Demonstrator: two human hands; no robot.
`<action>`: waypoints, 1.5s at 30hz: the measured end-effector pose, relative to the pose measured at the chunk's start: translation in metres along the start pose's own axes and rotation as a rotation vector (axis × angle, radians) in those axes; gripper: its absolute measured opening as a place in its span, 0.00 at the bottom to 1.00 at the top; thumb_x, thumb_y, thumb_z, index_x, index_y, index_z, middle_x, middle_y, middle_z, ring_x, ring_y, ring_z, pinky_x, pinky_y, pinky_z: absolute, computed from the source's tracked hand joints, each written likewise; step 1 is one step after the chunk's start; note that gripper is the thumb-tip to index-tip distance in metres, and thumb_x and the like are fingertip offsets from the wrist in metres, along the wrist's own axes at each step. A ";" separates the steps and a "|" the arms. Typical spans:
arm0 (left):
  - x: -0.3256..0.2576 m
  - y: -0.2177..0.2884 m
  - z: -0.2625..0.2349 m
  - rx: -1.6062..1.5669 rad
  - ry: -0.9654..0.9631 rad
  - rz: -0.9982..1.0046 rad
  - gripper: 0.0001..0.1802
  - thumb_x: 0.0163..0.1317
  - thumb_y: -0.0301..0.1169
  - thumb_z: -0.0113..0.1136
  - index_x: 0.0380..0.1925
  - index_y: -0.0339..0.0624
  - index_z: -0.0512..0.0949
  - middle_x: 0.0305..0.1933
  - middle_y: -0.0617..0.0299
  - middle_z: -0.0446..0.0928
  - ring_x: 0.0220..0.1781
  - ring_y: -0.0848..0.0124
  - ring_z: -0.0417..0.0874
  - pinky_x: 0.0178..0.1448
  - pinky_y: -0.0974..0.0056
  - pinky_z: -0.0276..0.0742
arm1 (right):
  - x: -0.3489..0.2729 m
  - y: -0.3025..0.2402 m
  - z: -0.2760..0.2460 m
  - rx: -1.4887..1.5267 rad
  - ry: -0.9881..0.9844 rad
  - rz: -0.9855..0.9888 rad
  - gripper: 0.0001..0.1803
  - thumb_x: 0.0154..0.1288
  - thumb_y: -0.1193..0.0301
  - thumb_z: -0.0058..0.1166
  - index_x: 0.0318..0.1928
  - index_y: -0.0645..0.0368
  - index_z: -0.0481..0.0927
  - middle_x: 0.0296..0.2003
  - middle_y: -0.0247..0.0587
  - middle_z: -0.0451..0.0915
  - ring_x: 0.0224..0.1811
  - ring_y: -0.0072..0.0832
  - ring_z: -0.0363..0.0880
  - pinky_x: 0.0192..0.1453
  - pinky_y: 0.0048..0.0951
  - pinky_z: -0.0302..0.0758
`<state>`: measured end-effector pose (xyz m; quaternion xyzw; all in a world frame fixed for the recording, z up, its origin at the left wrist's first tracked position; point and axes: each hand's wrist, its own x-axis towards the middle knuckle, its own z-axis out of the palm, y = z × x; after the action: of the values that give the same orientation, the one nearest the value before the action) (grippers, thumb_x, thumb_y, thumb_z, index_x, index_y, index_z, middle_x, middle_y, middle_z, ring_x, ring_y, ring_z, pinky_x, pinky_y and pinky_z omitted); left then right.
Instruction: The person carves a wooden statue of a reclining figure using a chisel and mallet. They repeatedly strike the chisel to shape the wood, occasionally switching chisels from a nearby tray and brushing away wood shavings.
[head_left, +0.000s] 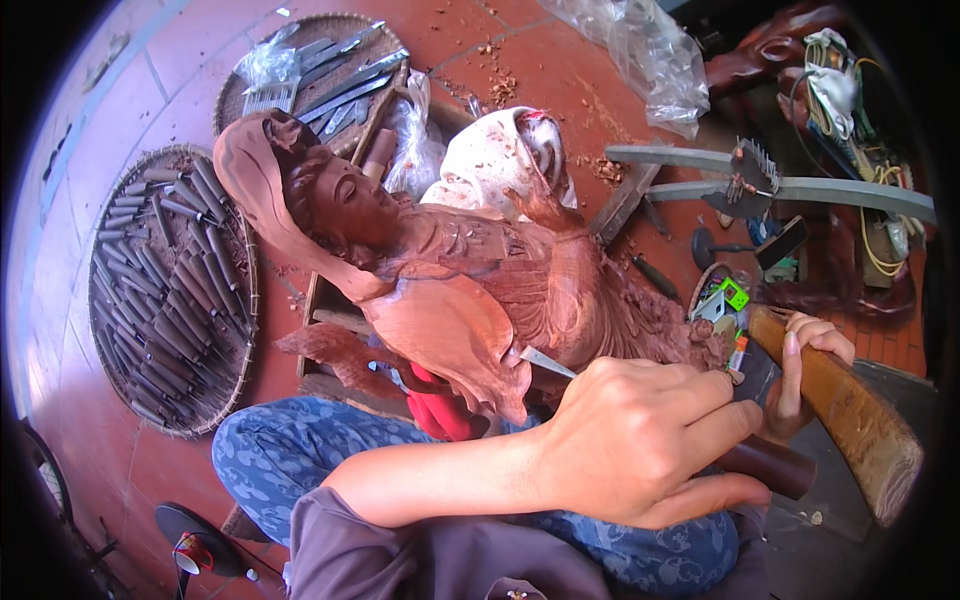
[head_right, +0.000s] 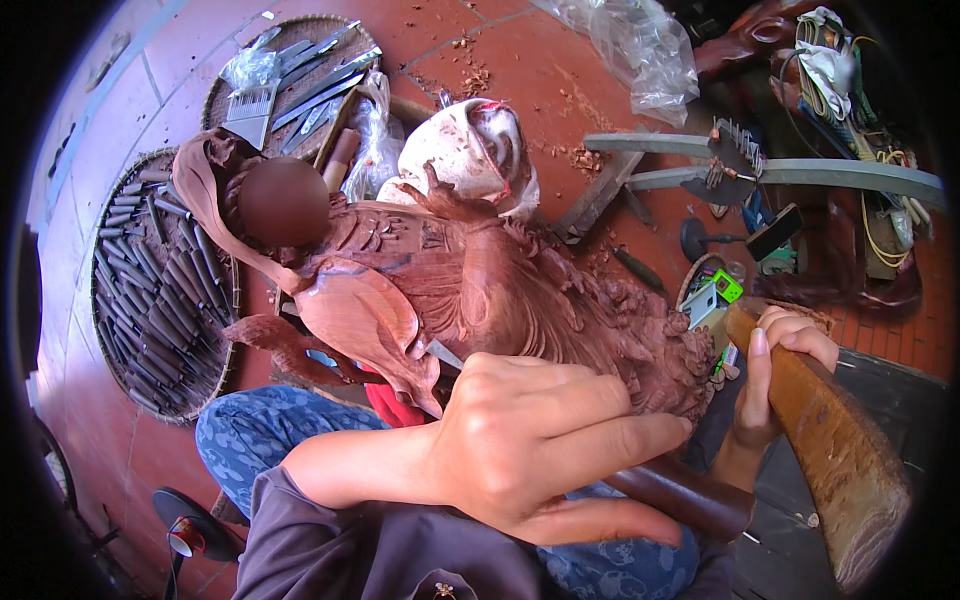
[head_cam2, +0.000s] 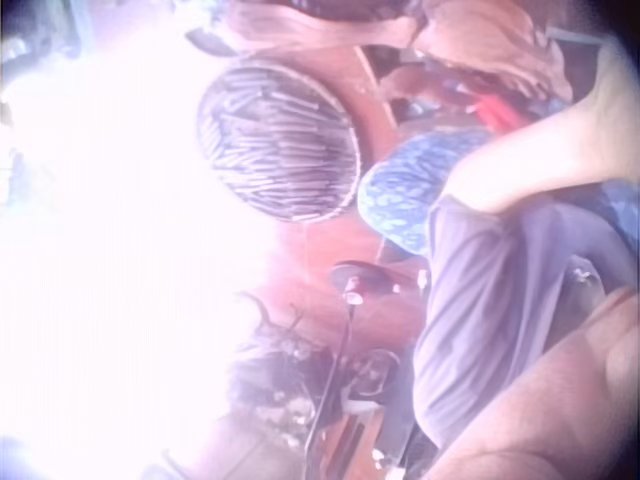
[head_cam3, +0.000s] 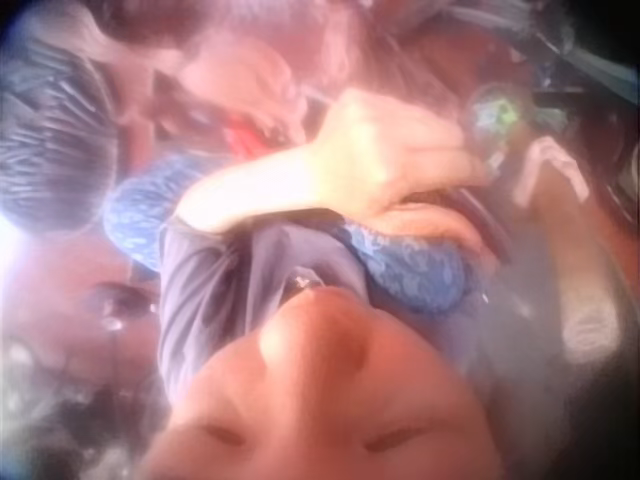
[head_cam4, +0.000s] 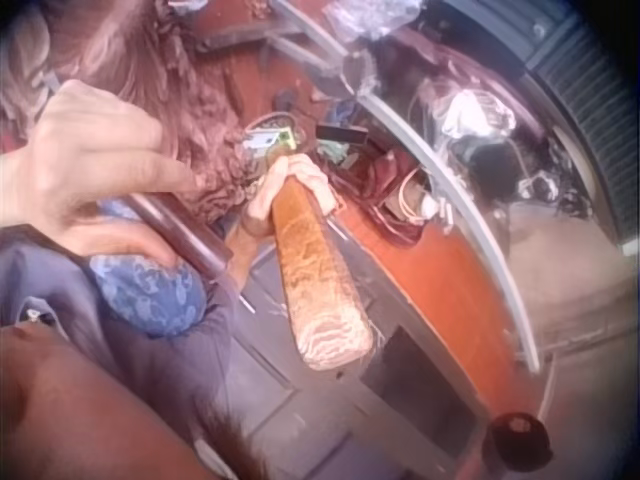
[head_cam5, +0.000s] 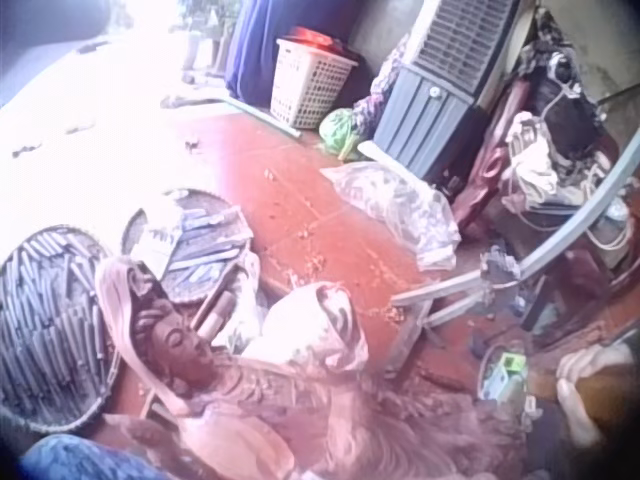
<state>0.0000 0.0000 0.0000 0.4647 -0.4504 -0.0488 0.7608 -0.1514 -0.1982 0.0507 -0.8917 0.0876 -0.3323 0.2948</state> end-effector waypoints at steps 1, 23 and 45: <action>0.000 0.000 -0.001 0.005 0.007 -0.001 0.29 0.42 0.49 0.76 0.38 0.38 0.83 0.20 0.67 0.68 0.16 0.73 0.71 0.18 0.67 0.61 | 0.000 0.001 0.000 0.003 0.001 -0.001 0.18 0.59 0.90 0.47 0.44 0.58 0.63 0.33 0.40 0.67 0.36 0.28 0.67 0.49 0.36 0.69; 0.002 -0.003 -0.003 -0.158 0.201 -0.101 0.22 0.48 0.44 0.72 0.37 0.40 0.80 0.25 0.60 0.73 0.23 0.61 0.78 0.25 0.61 0.71 | 0.004 -0.017 0.009 -0.081 -0.016 0.075 0.15 0.63 0.86 0.52 0.44 0.56 0.65 0.34 0.35 0.66 0.39 0.24 0.66 0.50 0.30 0.68; 0.000 -0.002 -0.003 -0.072 0.155 -0.093 0.21 0.44 0.45 0.74 0.32 0.44 0.80 0.22 0.62 0.70 0.21 0.64 0.77 0.24 0.62 0.70 | 0.001 -0.005 -0.001 -0.160 -0.058 -0.064 0.17 0.61 0.90 0.47 0.44 0.59 0.62 0.33 0.41 0.69 0.36 0.30 0.68 0.48 0.37 0.69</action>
<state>0.0028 0.0008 -0.0023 0.4600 -0.3662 -0.0643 0.8063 -0.1512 -0.1952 0.0545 -0.9239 0.0766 -0.3074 0.2144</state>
